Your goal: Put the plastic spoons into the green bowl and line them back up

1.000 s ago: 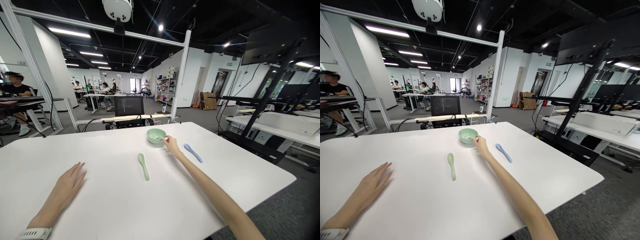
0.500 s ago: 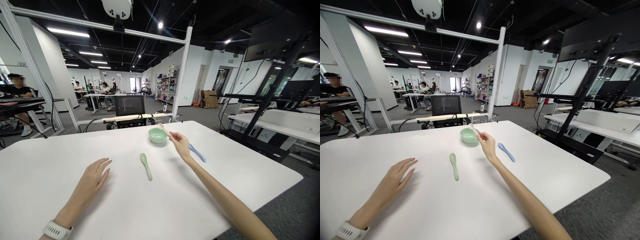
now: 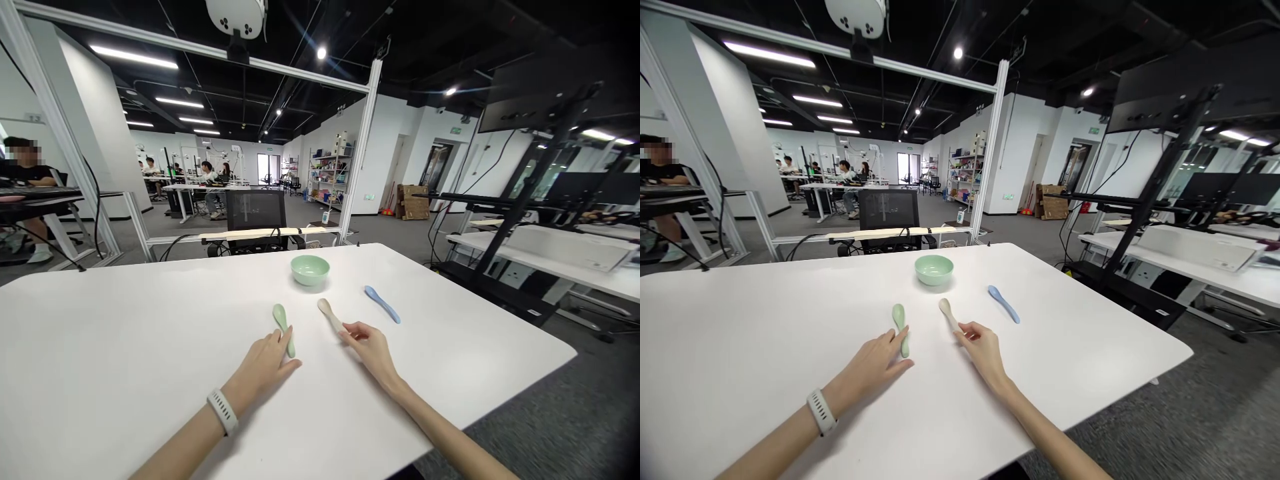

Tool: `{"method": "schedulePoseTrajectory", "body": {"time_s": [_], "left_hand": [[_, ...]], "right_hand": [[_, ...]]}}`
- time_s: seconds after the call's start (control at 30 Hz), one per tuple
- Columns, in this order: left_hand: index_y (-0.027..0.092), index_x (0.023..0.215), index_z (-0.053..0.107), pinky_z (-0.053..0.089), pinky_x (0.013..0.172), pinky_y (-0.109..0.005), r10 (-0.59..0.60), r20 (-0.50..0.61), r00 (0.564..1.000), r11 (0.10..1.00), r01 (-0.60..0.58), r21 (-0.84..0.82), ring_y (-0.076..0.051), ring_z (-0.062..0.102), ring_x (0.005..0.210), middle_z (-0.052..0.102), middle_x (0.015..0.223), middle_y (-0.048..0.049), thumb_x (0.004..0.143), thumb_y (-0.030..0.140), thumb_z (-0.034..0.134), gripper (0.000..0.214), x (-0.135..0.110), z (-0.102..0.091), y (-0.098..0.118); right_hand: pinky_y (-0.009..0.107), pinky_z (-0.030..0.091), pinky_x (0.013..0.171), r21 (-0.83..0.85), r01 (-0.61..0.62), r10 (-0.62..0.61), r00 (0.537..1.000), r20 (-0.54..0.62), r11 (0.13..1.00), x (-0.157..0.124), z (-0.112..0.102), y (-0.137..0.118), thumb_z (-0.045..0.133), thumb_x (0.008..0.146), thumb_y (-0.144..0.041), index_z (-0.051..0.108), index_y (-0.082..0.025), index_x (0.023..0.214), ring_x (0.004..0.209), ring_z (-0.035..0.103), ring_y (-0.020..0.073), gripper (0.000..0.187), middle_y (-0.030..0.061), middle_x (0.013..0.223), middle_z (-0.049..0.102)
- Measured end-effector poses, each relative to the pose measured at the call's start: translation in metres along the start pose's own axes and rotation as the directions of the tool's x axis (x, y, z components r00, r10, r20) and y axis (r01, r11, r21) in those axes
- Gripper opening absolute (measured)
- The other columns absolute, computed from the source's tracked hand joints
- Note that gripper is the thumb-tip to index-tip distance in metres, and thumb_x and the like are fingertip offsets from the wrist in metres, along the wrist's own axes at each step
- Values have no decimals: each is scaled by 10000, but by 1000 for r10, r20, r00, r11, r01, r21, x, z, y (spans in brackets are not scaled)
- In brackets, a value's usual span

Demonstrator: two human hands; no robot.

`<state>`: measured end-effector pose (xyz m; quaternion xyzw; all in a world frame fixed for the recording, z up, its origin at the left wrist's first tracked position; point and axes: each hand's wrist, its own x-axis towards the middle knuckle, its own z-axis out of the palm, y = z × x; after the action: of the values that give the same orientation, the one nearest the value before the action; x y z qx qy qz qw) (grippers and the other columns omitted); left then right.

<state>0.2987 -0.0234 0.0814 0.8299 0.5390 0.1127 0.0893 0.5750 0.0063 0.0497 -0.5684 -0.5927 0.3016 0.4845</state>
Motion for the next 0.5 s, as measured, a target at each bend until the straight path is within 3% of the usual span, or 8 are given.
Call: {"method": "schedulePoseTrajectory", "body": {"time_s": [0.17,0.3,0.4,0.5], "left_hand": [[125,1602,480,555,875,-431,10,20,1000,1000,-10,-14,-282,701,966,727,1114,-134,1076,386,390,593,1,3,1],[125,1561,519,566,909,-444,44,-25,999,999,-44,-1,-283,683,1034,713,1213,-152,1071,365,435,552,5,9,-5],[181,1494,588,576,916,-443,64,-86,994,997,-67,-41,-279,669,1066,722,1206,-127,1052,367,501,487,9,15,-11],[214,1388,672,583,940,-454,43,-148,988,986,-66,-156,-287,647,1134,739,1182,-111,1016,356,576,410,9,20,-15]], "right_hand": [[444,555,796,-191,54,-61,998,-30,980,4,1,10,696,826,-578,794,-239,862,801,689,305,355,112,901,793],[458,567,860,-261,79,-88,996,-21,962,4,3,21,677,856,-455,768,-238,885,898,694,317,237,121,965,773],[461,572,920,-292,148,-161,987,-20,945,9,0,29,682,884,-445,769,-230,1020,965,691,312,269,129,1078,750],[478,560,968,-413,165,-234,965,-122,896,31,-17,38,647,928,-451,741,-194,1204,1048,677,326,389,172,1210,695]]}}
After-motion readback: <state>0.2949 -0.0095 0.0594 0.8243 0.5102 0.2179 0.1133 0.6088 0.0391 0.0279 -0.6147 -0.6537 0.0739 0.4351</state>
